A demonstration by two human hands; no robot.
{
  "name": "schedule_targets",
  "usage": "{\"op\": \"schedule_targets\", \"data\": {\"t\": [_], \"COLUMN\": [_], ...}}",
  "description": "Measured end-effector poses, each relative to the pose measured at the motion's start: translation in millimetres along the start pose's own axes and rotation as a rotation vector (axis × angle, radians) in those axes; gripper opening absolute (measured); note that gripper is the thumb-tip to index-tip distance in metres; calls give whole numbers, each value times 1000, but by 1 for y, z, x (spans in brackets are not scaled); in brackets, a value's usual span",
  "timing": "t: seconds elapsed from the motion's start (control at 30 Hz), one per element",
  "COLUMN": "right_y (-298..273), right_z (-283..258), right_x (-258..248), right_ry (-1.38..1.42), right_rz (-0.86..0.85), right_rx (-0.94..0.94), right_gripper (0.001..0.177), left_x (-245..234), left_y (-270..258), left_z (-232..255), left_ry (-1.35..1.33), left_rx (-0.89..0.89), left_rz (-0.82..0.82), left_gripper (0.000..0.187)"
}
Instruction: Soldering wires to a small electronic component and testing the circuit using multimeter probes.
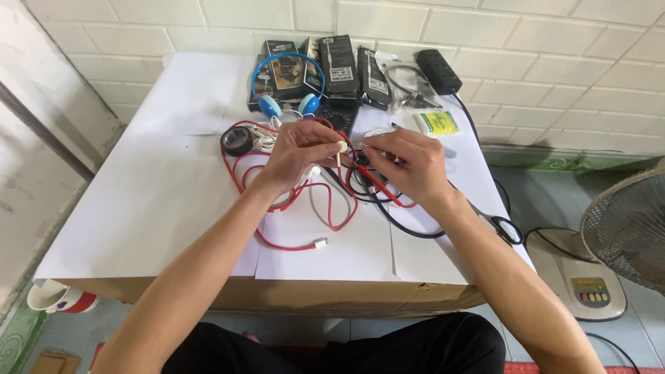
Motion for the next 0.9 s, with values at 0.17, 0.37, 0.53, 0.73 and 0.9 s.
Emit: {"op": "schedule_targets", "data": {"t": [0.17,0.37,0.53,0.73,0.9], "right_y": [0,5,5,4,-1], "right_z": [4,-10,-8,-8,-4], "right_x": [-2,-3,-2,0,1], "right_ry": [9,5,10,13,-6], "right_rz": [-3,-14,-29,-48,-57], "right_rx": [-50,-58,-101,-136,-139], "right_gripper": [14,14,12,13,13], "left_x": [7,9,10,6,7], "left_y": [0,-3,-2,-1,-3], "left_z": [3,8,10,4,4], "left_ry": [-49,-58,-56,-57,-78], "left_rx": [8,16,26,30,43], "left_rz": [-26,-41,-49,-52,-68], "left_gripper": [15,14,16,16,17]}}
Point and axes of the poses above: each hand's wrist, its own y-axis towards the middle knuckle, its own x-axis out of the palm, z = x × y, the point moved 4 cm from there along y, towards the middle knuckle
